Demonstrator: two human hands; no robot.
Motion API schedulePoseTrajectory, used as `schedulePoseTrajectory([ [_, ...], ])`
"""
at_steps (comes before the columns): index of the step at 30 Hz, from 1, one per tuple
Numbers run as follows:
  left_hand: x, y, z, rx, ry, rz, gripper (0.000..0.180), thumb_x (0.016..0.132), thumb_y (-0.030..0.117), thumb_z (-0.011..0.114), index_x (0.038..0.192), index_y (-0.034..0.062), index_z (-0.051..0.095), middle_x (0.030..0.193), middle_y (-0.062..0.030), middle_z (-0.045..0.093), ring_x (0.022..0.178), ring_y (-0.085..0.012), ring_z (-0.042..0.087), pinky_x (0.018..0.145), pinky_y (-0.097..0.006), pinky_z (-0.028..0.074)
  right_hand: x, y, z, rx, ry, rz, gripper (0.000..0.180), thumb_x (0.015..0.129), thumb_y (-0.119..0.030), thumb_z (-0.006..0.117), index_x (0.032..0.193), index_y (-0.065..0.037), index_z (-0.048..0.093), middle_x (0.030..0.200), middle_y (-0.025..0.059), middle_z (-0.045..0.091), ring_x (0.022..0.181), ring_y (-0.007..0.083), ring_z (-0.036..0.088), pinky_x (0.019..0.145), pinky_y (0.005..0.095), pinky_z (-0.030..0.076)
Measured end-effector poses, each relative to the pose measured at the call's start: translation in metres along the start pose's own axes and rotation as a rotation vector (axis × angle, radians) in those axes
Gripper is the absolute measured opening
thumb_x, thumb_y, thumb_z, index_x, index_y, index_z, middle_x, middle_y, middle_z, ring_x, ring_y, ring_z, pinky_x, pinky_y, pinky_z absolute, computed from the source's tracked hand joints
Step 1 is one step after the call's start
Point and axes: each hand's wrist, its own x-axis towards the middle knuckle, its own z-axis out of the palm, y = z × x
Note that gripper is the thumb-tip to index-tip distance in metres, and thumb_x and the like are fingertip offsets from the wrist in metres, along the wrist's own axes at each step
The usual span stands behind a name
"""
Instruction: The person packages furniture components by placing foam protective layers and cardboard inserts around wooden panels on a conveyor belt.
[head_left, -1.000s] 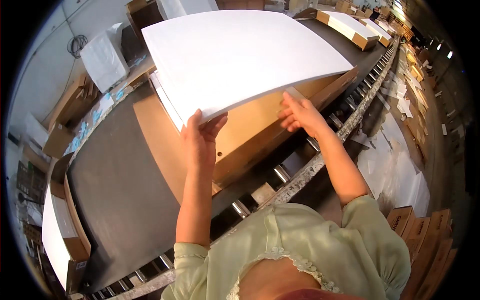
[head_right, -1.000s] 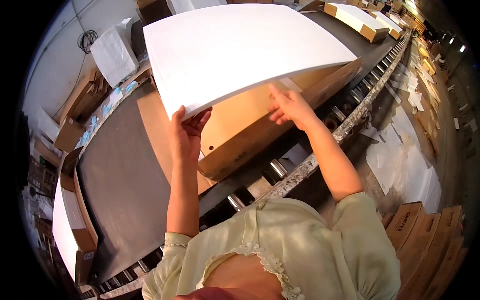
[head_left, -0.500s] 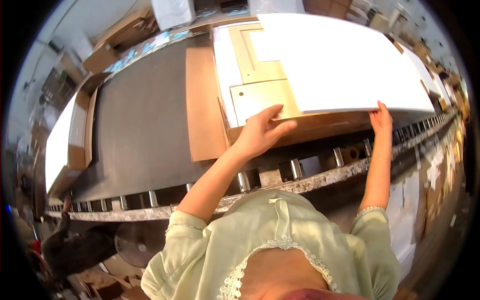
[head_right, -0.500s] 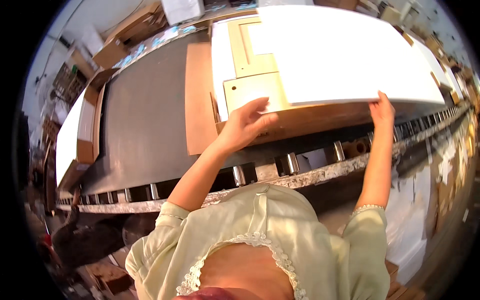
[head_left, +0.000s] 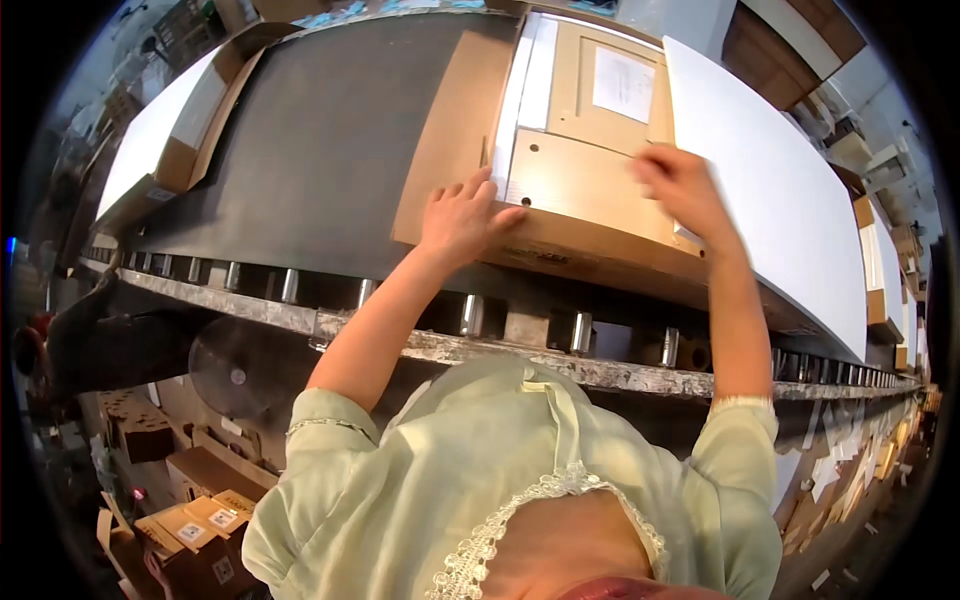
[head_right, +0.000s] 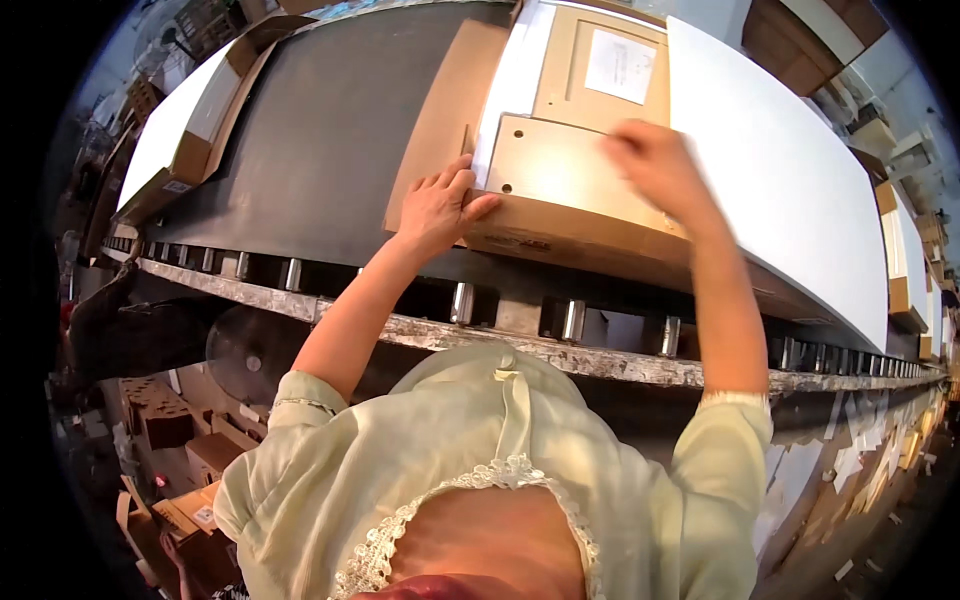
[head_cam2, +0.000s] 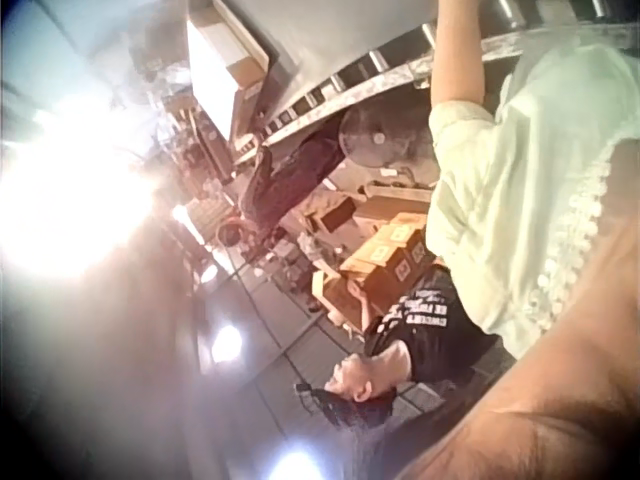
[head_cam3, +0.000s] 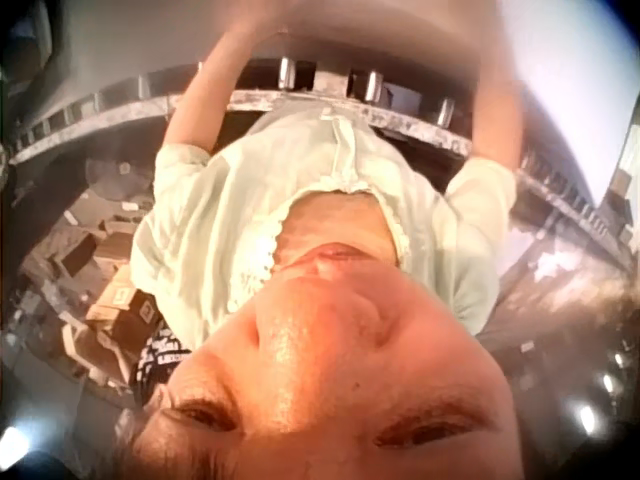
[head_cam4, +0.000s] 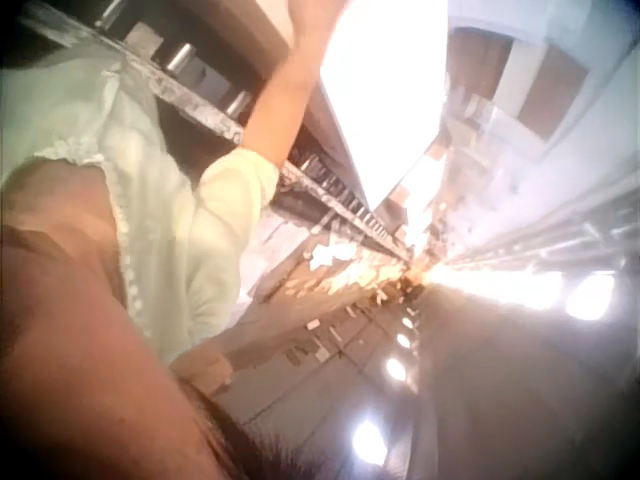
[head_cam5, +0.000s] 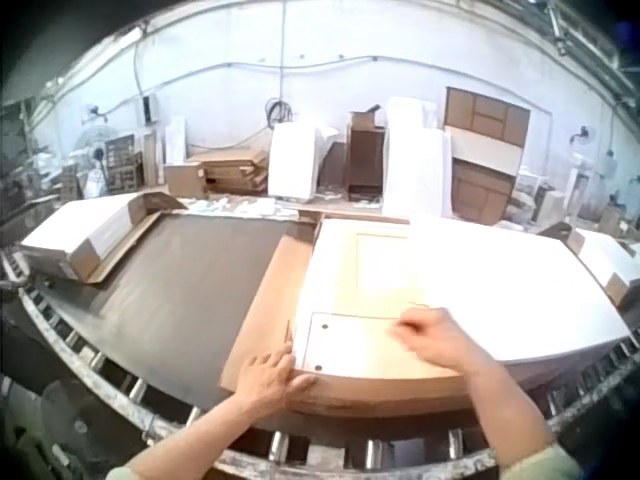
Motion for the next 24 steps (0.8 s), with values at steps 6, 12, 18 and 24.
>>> schedulePoseTrajectory([
  [6, -0.002, -0.017, -0.019, -0.076, 0.140, 0.355, 0.056, 0.074, 0.056, 0.072, 0.098, 0.0062, 0.061, 0.131, -0.0146, 0.054, 0.124, -0.0345, 0.047, 0.102, -0.048, 0.036, 0.081, -0.021, 0.131, -0.201, -0.124, -0.153, 0.031, 0.077, -0.025, 0.068, 0.091, 0.002, 0.069, 0.087, 0.0200, 0.069, 0.083, 0.0330, 0.067, 0.075, 0.0375, 0.054],
  [12, 0.005, -0.035, -0.018, -0.474, 0.065, 0.734, 0.040, 0.075, 0.038, 0.077, 0.088, 0.0059, 0.058, 0.099, -0.0124, 0.060, 0.111, -0.0313, 0.054, 0.095, -0.047, 0.039, 0.101, -0.048, 0.166, -0.536, -0.162, 0.176, 0.032, 0.067, -0.021, 0.074, 0.086, 0.003, 0.068, 0.092, 0.0216, 0.068, 0.088, 0.0331, 0.067, 0.078, 0.0406, 0.055],
  [18, 0.007, -0.039, -0.002, -0.689, 0.058, 0.798, 0.035, 0.075, 0.030, 0.078, 0.081, 0.0054, 0.054, 0.082, -0.0106, 0.058, 0.084, -0.0306, 0.057, 0.083, -0.044, 0.044, 0.112, -0.056, 0.171, -0.683, -0.195, 0.326, 0.030, 0.068, -0.021, 0.073, 0.086, 0.002, 0.068, 0.090, 0.0196, 0.069, 0.086, 0.0327, 0.068, 0.075, 0.0409, 0.056],
  [24, 0.000, -0.039, 0.004, -0.812, 0.137, 0.732, 0.032, 0.074, 0.022, 0.078, 0.084, 0.0047, 0.054, 0.081, -0.0100, 0.055, 0.085, -0.0303, 0.054, 0.082, -0.042, 0.042, 0.118, -0.062, 0.177, -0.690, -0.101, 0.470, 0.026, 0.069, -0.020, 0.071, 0.088, -0.002, 0.069, 0.091, 0.0155, 0.070, 0.086, 0.0289, 0.069, 0.072, 0.0390, 0.056],
])
